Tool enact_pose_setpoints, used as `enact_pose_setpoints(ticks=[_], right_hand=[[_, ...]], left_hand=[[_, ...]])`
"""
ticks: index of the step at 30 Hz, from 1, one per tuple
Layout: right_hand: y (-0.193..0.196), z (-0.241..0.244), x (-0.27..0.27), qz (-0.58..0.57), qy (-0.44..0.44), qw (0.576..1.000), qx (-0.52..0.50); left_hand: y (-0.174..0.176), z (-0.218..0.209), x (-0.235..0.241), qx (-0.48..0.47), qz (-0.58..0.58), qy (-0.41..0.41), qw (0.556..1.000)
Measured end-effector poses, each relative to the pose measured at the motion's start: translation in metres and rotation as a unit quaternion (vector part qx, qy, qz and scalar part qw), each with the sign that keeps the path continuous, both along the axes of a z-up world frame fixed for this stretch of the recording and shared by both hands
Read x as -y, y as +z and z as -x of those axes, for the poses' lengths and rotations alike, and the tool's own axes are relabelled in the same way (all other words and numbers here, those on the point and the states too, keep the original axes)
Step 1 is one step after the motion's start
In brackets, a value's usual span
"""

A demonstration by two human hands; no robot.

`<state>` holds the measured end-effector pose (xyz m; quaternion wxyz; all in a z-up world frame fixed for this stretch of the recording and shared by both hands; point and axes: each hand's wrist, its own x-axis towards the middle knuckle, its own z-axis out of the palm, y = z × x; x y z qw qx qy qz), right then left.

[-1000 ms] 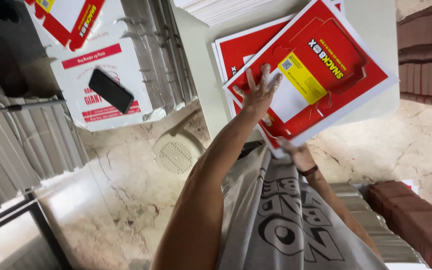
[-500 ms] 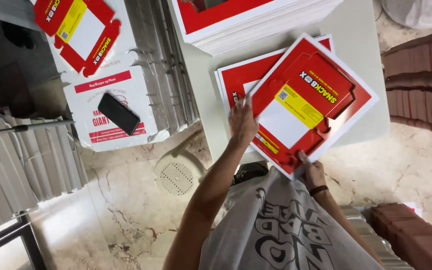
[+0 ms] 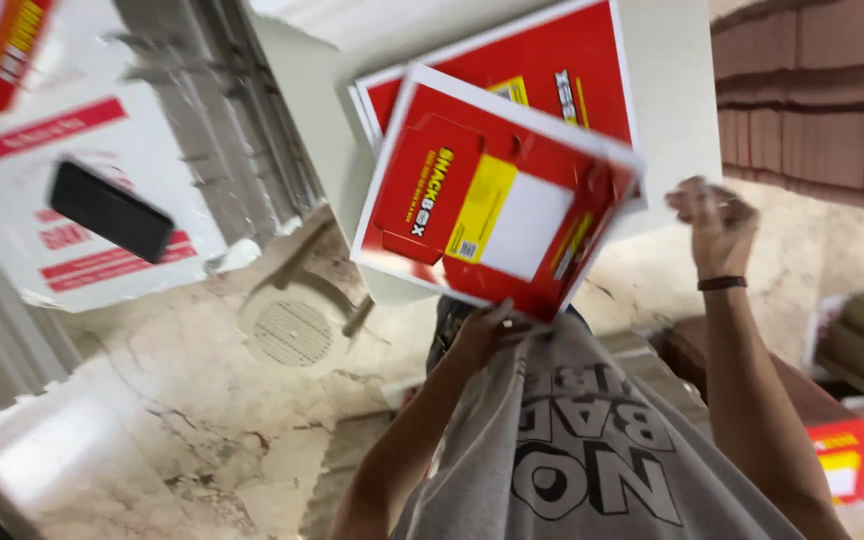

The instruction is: Folding flat cardboard sheets into snack boxes and stacking them on a table.

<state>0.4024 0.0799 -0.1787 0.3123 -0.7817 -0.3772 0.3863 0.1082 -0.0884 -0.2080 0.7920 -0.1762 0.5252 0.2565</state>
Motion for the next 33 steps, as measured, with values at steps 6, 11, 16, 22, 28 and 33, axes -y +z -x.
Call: enact_pose_setpoints(ticks=[6, 11, 16, 22, 28, 33], right_hand=[[-0.070, -0.005, 0.078, 0.268, 0.107, 0.930, -0.226], [-0.070, -0.012, 0.040, 0.348, 0.301, 0.887, -0.036], [-0.062, -0.012, 0.008, 0.145, 0.418, 0.895, 0.063], [-0.064, -0.015, 0.008, -0.091, 0.488, 0.860, 0.118], [0.033, 0.007, -0.011, 0.131, 0.319, 0.922, -0.174], [-0.042, -0.038, -0.032, 0.197, 0.310, 0.918, -0.152]], left_hand=[[0.083, -0.039, -0.059, 0.038, -0.152, -0.342, 0.926], [0.033, -0.042, -0.098, -0.489, -0.546, -0.537, 0.418], [0.045, -0.091, -0.179, -0.475, -0.425, -0.648, 0.417], [0.025, -0.125, -0.197, -0.495, -0.353, -0.677, 0.415], [0.041, -0.122, -0.204, -0.427, -0.324, -0.720, 0.440], [-0.014, -0.074, -0.216, -0.413, -0.418, -0.650, 0.481]])
